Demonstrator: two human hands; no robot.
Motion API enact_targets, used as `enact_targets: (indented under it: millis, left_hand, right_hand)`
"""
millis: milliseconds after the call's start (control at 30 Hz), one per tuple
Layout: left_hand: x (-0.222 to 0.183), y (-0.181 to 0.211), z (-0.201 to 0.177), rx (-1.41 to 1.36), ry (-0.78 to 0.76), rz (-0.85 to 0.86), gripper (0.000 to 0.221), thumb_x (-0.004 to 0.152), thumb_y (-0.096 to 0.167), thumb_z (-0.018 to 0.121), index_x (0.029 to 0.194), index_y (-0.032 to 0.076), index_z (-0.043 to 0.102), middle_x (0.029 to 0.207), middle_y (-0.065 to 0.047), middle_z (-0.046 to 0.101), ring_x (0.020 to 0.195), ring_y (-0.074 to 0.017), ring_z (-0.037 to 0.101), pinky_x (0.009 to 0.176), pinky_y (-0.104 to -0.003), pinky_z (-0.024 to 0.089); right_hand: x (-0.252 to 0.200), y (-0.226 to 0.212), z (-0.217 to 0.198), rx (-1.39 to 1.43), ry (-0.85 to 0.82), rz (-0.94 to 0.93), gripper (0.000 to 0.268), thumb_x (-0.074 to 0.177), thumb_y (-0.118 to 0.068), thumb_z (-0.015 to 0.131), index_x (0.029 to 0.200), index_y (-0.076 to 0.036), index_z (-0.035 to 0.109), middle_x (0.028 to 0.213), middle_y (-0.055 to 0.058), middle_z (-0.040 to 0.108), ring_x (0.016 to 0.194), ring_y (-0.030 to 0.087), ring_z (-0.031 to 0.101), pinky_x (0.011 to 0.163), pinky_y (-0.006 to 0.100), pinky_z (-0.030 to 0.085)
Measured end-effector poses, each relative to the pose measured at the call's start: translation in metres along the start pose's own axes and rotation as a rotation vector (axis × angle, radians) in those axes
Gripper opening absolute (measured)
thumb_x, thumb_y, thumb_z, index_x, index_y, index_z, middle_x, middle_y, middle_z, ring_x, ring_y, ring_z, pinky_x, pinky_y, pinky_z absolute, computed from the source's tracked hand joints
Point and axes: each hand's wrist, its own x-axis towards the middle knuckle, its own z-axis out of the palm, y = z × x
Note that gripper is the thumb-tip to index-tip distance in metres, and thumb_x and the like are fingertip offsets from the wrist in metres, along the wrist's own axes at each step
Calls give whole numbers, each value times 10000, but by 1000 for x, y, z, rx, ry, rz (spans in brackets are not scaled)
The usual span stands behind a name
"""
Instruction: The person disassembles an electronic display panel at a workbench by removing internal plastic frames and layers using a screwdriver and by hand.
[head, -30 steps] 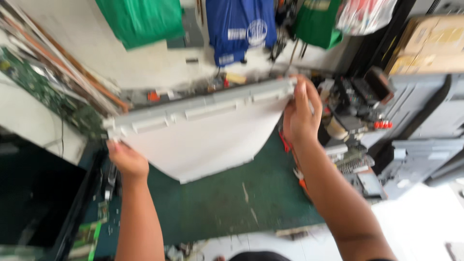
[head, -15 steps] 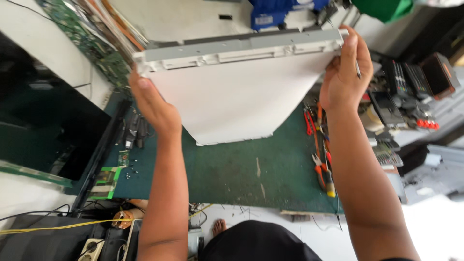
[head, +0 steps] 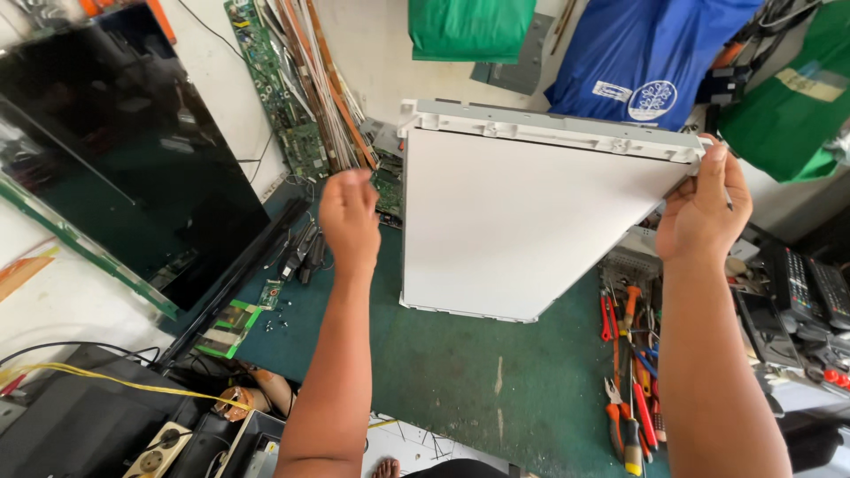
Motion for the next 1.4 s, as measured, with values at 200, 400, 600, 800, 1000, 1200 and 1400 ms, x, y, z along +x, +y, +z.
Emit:
enact_targets:
  millis: [200, 400, 600, 800, 1000, 1200, 1400]
  left_hand:
    - [1, 36, 11, 313, -106, 680, 315, 1174, 289, 569, 1455, 146, 571, 1494, -107, 548, 1461, -353, 529, 1162, -557, 575]
    - [26, 121, 62, 543, -454, 1214, 197, 1083, 153, 692, 1252, 53, 707, 1353, -189, 608, 1277, -428, 608, 1095, -614, 500]
    - [40, 88, 125, 694, -686, 1050, 457, 911, 240, 852, 1348, 197, 725, 1273, -86, 694, 1247, -327, 691, 1118, -519, 503]
    - [45, 60, 123, 683, -619, 1212, 237, 1006, 247, 766, 1236, 299, 794, 1257, 31, 709, 1160, -185, 728, 1045, -418, 531]
    - [46, 72, 124, 697, -661, 1213, 272, 981, 286, 791, 1252, 309, 786, 1242, 53, 715, 1138, -183, 734, 1017, -427, 540]
    - [39, 83, 122, 655, -678, 1241, 287, 954, 230, 808, 1235, 288, 789, 1195, 68, 730, 1139, -159, 731, 1007, -395, 546]
    - [29, 96, 118, 666, -703, 1276, 271, 943, 275, 808, 1213, 264, 787, 1211, 75, 738, 1164, -163, 725, 1016, -397, 546]
  right_hand:
    - [11, 10, 0, -39, -19, -32, 500, 1002, -474, 741, 1346, -111, 729, 1005, -76, 700, 868, 28, 673, 742, 191, 560]
    - [13, 20, 1, 75, 4, -92, 289, 1068, -310, 694, 1216, -70, 757, 1042, 21, 782, 932, 79, 754, 844, 205, 624]
    - [25, 50, -30, 39, -12, -222, 230, 1157, -213, 629, 1301, -56, 716, 1204, 135, 771, 1047, 274, 807, 972, 440, 700]
    - [13, 37, -38, -122, -48, -203, 301, 1162, -187, 603, 1381, 6, 678, 1252, 213, 743, 1111, 312, 768, 1008, 529, 632]
    - [-31, -67, -4, -354, 76, -504, 383, 1231, -165, 485, 1569, 11, 444, 1441, 230, 634, 1318, 323, 666, 1143, 460, 575]
    - [-33, -87, -27, -449, -161, -710, 463, 1218, -248, 440, 1326, 109, 716, 779, 144, 593, 787, 230, 667, 911, 426, 637]
    - [-38, -80, -25, -412, -287, -596, 192, 1096, -52, 645, 1197, 111, 649, 878, 199, 696, 892, 259, 731, 930, 427, 607]
